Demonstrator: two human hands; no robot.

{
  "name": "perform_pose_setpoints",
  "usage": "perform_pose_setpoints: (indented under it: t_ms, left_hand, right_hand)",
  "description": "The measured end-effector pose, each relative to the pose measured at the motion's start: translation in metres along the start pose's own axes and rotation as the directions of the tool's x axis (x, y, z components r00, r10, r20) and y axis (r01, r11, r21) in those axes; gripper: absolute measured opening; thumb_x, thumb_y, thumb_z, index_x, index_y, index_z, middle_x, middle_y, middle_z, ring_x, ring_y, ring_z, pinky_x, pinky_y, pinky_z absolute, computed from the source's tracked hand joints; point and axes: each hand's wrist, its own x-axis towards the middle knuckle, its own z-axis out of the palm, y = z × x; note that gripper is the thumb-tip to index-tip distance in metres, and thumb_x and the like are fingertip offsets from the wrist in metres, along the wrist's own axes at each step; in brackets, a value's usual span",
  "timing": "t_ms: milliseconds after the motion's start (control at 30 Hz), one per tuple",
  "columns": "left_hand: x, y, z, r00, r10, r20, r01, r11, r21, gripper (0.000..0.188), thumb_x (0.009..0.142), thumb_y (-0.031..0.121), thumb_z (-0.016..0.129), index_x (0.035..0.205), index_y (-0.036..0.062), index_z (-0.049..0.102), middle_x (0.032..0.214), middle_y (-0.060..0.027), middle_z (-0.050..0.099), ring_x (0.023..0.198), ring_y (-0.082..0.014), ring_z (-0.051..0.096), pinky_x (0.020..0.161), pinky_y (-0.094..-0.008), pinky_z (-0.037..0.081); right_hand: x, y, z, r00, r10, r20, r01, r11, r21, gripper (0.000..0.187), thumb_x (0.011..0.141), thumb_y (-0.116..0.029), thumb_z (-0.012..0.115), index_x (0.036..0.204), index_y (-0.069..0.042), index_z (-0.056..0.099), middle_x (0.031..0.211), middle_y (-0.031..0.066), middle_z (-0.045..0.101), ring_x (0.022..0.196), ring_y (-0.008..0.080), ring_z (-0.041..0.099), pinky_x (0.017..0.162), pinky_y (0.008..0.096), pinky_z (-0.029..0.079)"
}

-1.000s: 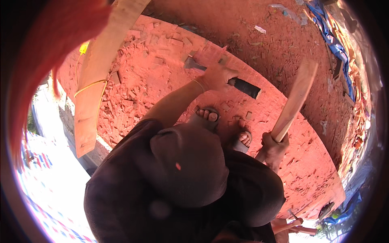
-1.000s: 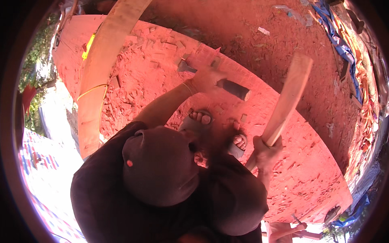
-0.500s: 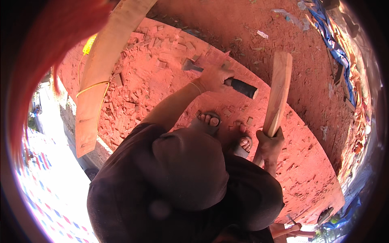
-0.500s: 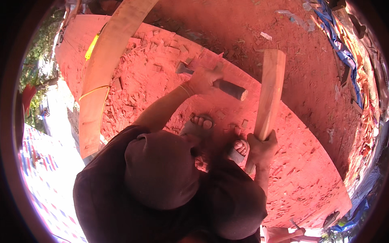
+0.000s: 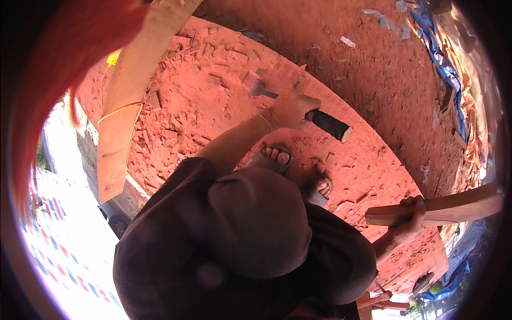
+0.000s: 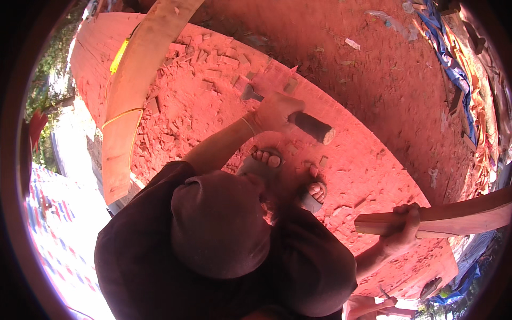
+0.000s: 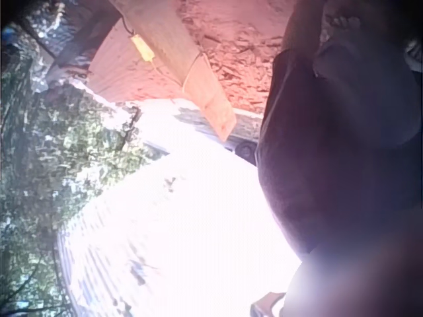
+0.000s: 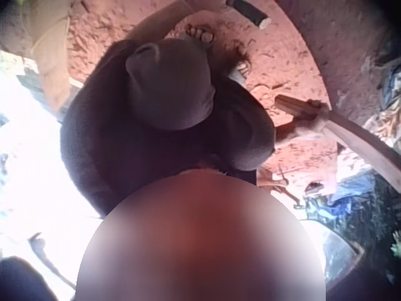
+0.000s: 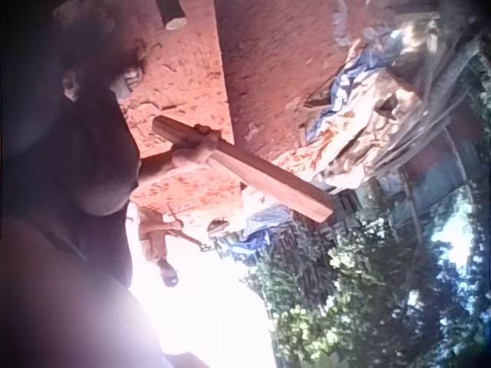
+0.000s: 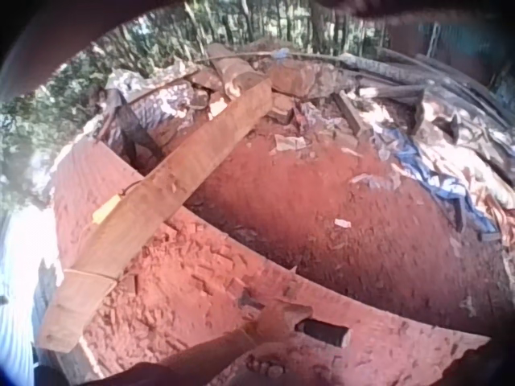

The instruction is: The person uses a chisel and a wooden mallet to repeatedly strike and split a small piece of wood on a red surface. The person holds the chisel in the left hand and strikes it with the mallet in the right hand, producing wood chips.

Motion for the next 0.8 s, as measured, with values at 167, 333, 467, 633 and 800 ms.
perform_pose_setpoints:
  t_ms: [167,333,467,633,800]
  left_hand:
    - [0.008,-0.006,-0.007,0.996,-0.043,-0.079,0.041,0.999,-0.022,0.016,0.065,0.012,0.069,0.072,0.0106,0.054,0.064,-0.011,0.058,0.059,-0.0345,0.059,0.055,-0.0431,0.045]
    - [0.01,-0.008,-0.015,0.99,-0.124,-0.066,0.114,0.984,-0.138,0.016,0.066,0.01,0.069,0.07,0.0106,0.054,0.062,-0.0122,0.054,0.059,-0.034,0.058,0.056,-0.0432,0.045]
    - [0.009,-0.017,-0.022,0.997,-0.042,0.057,0.045,0.997,-0.056,0.016,0.066,0.011,0.069,0.069,0.0099,0.054,0.061,-0.0115,0.053,0.059,-0.0343,0.059,0.053,-0.0429,0.044]
    - [0.006,-0.02,-0.012,0.99,-0.1,-0.101,0.096,0.995,-0.039,0.015,0.067,0.012,0.069,0.069,0.01,0.054,0.061,-0.011,0.053,0.057,-0.0337,0.059,0.051,-0.0426,0.042]
    - [0.006,-0.022,-0.009,0.987,-0.076,-0.142,0.067,0.996,-0.063,0.015,0.068,0.012,0.069,0.069,0.0101,0.054,0.062,-0.0115,0.055,0.057,-0.0334,0.059,0.05,-0.0423,0.042]
  right_hand:
    - [0.0,-0.037,0.017,0.986,-0.145,-0.083,0.16,0.962,0.223,0.035,0.09,-0.027,0.07,0.107,0.002,0.062,0.089,0.0108,0.062,0.082,0.0209,0.06,0.076,0.0339,0.049]
    - [-0.037,-0.038,0.105,0.961,-0.183,0.206,0.05,0.85,0.524,0.029,0.082,-0.02,0.075,0.099,-0.001,0.061,0.086,0.0098,0.063,0.08,0.0237,0.063,0.076,0.0358,0.051]
    - [-0.048,0.039,0.121,0.843,-0.017,0.537,0.397,0.693,-0.602,0.027,0.073,-0.01,0.078,0.091,0.001,0.061,0.072,0.005,0.064,0.064,0.0161,0.063,0.059,0.033,0.052]
    - [-0.021,0.022,0.062,0.928,-0.018,0.373,0.129,0.953,-0.274,0.026,0.075,-0.008,0.077,0.095,0.001,0.063,0.075,0.0051,0.062,0.068,0.0141,0.06,0.063,0.0306,0.05]
    - [-0.012,-0.066,0.107,0.985,-0.167,0.05,0.106,0.801,0.589,0.036,0.08,-0.018,0.074,0.109,-0.004,0.058,0.099,0.0066,0.057,0.086,0.0191,0.056,0.082,0.0344,0.049]
